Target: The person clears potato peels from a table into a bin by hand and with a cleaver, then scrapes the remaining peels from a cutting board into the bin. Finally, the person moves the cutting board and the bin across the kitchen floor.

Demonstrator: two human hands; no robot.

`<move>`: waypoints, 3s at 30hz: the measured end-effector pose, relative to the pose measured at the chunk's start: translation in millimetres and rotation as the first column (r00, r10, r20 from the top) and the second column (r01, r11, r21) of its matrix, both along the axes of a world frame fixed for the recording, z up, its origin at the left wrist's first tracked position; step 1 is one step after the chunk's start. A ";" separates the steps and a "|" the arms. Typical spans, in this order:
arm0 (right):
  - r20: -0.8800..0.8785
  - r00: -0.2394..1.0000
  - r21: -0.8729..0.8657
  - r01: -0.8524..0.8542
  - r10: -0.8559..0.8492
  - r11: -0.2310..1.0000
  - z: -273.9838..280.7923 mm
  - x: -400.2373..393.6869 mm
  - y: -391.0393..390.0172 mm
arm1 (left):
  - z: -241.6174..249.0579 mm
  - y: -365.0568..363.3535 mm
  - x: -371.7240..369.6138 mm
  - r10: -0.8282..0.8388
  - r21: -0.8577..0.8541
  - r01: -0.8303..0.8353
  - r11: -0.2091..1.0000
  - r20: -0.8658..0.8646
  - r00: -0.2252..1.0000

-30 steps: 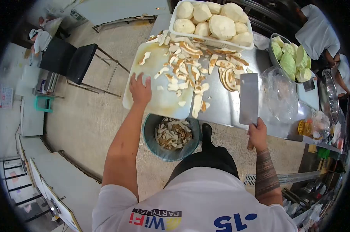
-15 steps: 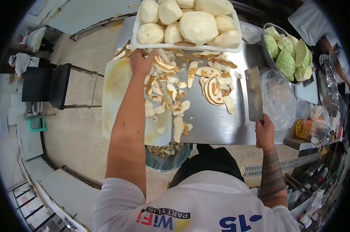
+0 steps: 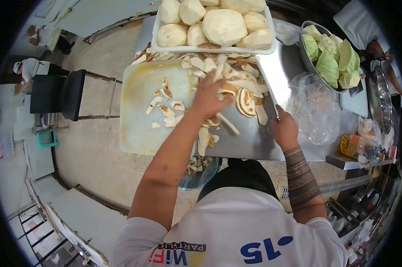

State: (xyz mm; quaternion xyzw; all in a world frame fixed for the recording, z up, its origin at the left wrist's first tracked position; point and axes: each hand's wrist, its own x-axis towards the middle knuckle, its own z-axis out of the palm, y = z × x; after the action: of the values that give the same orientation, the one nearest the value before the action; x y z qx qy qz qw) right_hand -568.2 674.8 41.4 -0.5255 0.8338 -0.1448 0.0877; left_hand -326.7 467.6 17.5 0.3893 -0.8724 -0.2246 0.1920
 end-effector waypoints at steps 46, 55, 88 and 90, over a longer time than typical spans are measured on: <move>0.855 0.450 0.101 0.346 -0.259 0.933 -34.2 -7.9 94.4 | 12.8 86.0 -31.6 -0.028 -0.008 0.030 1.000 0.204 0.979; 0.841 0.491 0.095 0.281 -0.228 0.955 -41.6 6.9 58.2 | 1.7 105.6 -57.0 0.058 0.018 -0.065 0.998 0.275 0.960; 0.915 0.394 -0.123 0.054 0.092 0.991 1.3 115.1 46.9 | 34.7 131.9 -4.5 -0.004 -0.177 -0.028 0.984 -0.180 0.984; 0.882 0.454 -0.154 0.021 0.127 0.988 1.3 128.0 59.0 | 45.6 145.3 11.6 0.000 -0.183 -0.045 0.982 -0.236 0.972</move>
State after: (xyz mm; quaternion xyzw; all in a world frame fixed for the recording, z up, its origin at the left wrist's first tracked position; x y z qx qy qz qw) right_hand -440.2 733.8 42.7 -0.4032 0.6358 -0.4540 0.4765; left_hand -315.2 612.9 63.1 0.3502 -0.8564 -0.1840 0.3319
